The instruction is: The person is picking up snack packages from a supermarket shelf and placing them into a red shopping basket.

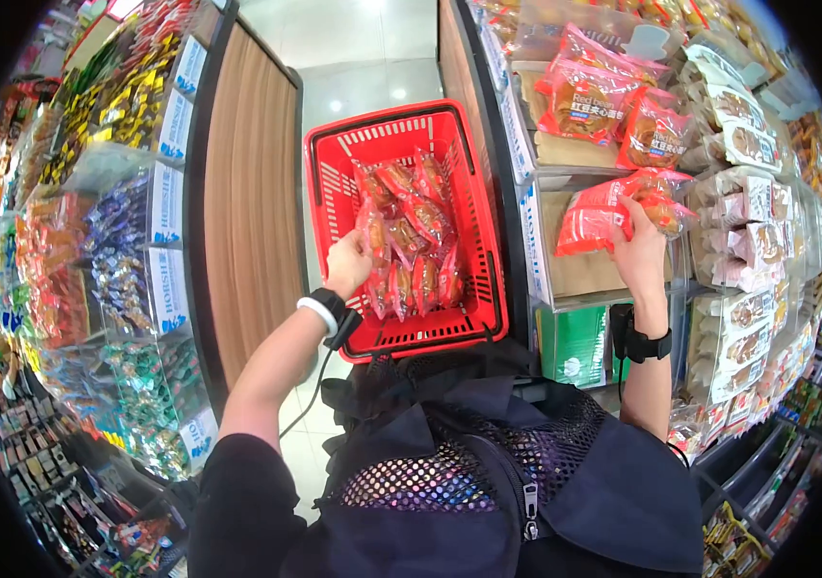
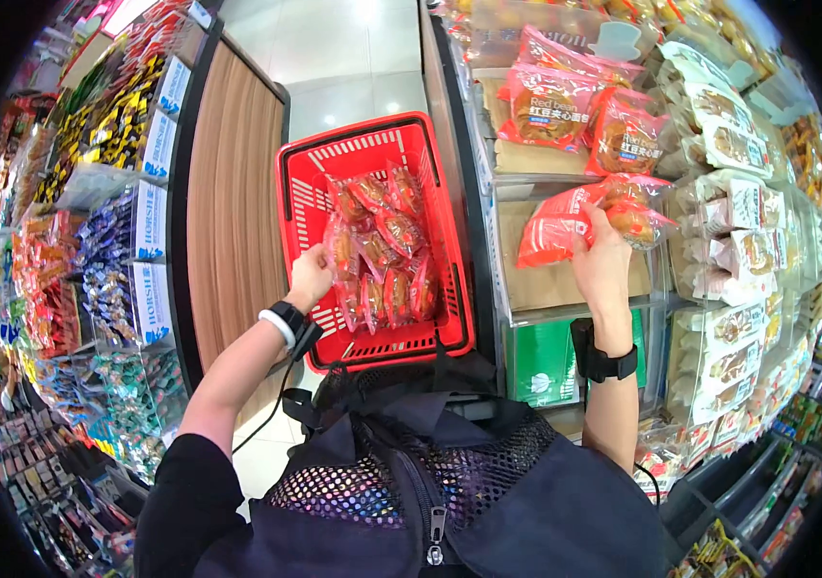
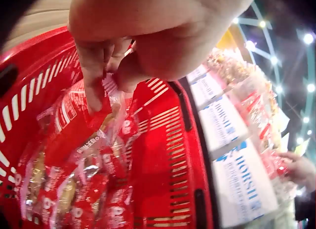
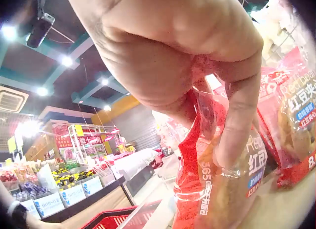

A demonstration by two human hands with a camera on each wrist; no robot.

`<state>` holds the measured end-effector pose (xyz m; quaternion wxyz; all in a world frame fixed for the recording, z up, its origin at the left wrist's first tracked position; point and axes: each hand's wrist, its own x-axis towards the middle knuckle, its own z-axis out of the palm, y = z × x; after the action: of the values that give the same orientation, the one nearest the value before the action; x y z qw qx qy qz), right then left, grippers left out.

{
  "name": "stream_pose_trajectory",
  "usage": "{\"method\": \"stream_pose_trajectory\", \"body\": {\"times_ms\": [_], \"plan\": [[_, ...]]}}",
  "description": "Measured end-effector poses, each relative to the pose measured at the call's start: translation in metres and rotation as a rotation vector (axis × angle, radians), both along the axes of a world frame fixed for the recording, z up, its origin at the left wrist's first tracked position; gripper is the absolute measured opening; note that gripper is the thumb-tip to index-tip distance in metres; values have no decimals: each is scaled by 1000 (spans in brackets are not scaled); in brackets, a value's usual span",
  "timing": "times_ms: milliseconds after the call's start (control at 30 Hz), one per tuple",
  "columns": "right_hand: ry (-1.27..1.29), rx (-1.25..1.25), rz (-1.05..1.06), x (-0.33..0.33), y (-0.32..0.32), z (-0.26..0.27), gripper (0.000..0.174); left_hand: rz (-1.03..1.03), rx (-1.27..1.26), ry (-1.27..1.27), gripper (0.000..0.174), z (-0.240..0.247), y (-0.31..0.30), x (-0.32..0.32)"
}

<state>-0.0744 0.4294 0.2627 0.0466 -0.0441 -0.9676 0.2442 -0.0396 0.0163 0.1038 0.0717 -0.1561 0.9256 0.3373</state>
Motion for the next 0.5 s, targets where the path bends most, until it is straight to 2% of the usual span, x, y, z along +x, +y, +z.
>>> {"method": "stream_pose_trajectory", "body": {"times_ms": [67, 100, 133, 167, 200, 233, 267, 300, 333, 400, 433, 500], "plan": [[71, 58, 45, 4, -5, 19, 38, -24, -67, -186, 14, -13, 1, 8], [113, 77, 32, 10, -19, 39, 36, -16, -60, -187, 14, -11, 4, 12], [111, 80, 37, 14, -31, 57, 36, -91, -109, -245, 21, -5, 7, 18], [190, 58, 131, 19, -44, 74, 36, -170, -162, -305, 28, -1, 10, 25], [269, 33, 222, 24, -58, 89, 36, -173, -163, -307, 28, -2, 11, 31], [198, -108, 239, 28, -75, 100, 32, -134, -163, -315, 40, -5, 12, 36], [191, -149, 336, 27, -84, 96, 32, -95, -162, -320, 53, -8, 12, 39], [169, -174, 442, 25, -96, 90, 33, -174, -143, -374, 86, -16, 7, 41], [94, -173, 485, 22, -110, 78, 34, -175, -144, -373, 86, -13, 8, 44], [12, -357, 646, 13, -141, 24, 35, -268, -133, -475, 102, 1, 13, 49], [-84, -284, 721, 9, -157, -6, 32, -264, -126, -530, 109, 8, 16, 52], [-241, -216, 834, 10, -189, -57, 33, -314, -120, -539, 108, 8, 13, 57]]}}
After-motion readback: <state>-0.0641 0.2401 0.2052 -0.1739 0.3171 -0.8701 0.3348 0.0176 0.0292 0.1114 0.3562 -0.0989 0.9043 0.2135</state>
